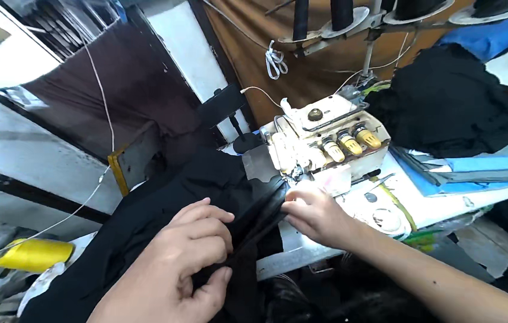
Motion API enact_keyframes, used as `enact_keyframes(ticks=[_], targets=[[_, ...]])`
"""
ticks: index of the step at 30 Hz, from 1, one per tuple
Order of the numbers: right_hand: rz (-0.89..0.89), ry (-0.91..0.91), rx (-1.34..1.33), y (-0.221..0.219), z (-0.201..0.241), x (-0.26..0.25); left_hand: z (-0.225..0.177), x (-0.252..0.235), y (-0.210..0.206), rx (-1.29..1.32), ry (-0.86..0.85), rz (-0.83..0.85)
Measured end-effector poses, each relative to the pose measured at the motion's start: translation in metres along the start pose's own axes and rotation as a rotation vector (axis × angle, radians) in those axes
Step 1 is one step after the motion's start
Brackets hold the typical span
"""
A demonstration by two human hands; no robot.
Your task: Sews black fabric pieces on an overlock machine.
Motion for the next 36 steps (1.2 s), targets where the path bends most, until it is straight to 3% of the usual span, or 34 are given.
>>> enact_keyframes(ticks=[5, 16, 26, 30, 36], targets=[[0.025, 0.047, 0.012, -0.010, -0.008, 0.014, 0.009, -0.012, 0.003, 0.242, -0.006, -0.035], [-0.126, -0.159, -0.357, -0.014, -0.041, 0.007, 0.030, -0.018, 0.008, 0.564, -0.035, 0.003], [-0.086, -0.204, -0.308, -0.010, -0.041, 0.012, 0.031, -0.027, 0.009, 0.586, -0.063, 0.002], [0.003, -0.177, -0.210, -0.007, -0.034, 0.047, 0.032, -0.044, -0.008, 0.613, -0.087, 0.075], [-0.019, -0.249, -0.266, -0.005, -0.032, 0.065, 0.038, -0.066, -0.022, 0.665, -0.080, 0.186]])
Point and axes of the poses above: each hand's wrist, its own x-axis away from the middle knuckle, its own y-axis out of the back of the hand, z = x × y, the point moved 9 cm from there along -x, towards the middle knuckle, and after that the axes turned 13 degrees about x, right-handed, at the moved point
